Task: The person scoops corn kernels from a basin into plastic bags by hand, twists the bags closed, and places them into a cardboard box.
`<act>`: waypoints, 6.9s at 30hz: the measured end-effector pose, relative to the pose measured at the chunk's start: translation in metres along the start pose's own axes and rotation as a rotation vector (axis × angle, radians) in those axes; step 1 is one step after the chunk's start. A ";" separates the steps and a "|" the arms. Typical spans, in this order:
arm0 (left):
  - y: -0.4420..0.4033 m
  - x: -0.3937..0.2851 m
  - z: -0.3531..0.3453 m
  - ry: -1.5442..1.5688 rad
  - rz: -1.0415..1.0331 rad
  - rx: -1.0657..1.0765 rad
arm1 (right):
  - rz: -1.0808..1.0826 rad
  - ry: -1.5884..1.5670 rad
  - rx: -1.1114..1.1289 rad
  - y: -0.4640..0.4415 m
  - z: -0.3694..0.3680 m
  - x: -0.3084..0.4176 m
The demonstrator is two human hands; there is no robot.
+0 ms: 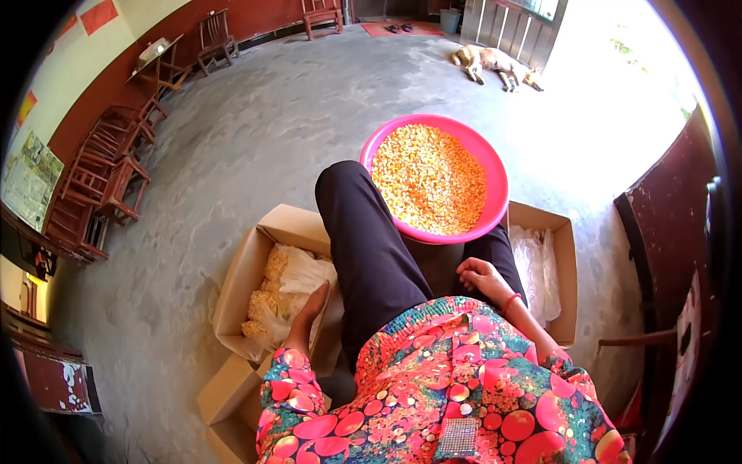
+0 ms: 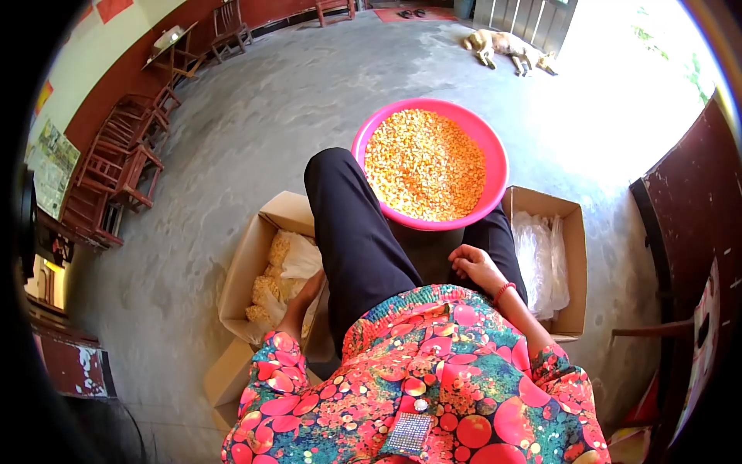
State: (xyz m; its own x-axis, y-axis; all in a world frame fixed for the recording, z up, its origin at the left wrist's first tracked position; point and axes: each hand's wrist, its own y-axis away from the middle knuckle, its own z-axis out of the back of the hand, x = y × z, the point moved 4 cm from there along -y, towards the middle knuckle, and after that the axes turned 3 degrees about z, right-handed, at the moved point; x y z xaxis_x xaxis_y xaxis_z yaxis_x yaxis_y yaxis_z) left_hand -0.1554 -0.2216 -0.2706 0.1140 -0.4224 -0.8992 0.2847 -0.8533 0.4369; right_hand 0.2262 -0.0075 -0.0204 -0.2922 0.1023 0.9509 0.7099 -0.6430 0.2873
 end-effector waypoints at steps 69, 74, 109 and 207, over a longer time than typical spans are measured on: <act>0.009 -0.342 -0.300 -0.763 -0.790 -0.031 | 0.200 -0.146 -0.115 0.002 0.016 0.003; 0.010 -0.341 -0.299 -0.782 -0.824 -0.043 | 0.355 -0.235 -0.822 0.031 0.097 -0.011; 0.014 -0.343 -0.300 -0.812 -0.823 -0.064 | -0.474 0.114 -0.370 0.104 0.101 -0.324; 0.019 -0.327 -0.273 -0.222 -0.641 -0.026 | 0.932 0.774 -0.494 -0.013 0.023 0.170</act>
State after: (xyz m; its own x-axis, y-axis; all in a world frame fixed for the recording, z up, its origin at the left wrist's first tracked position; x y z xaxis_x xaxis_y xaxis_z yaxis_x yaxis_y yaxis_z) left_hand 0.0725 -0.0168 0.0253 -0.2821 0.1096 -0.9531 0.2543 -0.9494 -0.1845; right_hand 0.1819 0.0364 0.1403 -0.2293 -0.8835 0.4084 0.5837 -0.4606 -0.6687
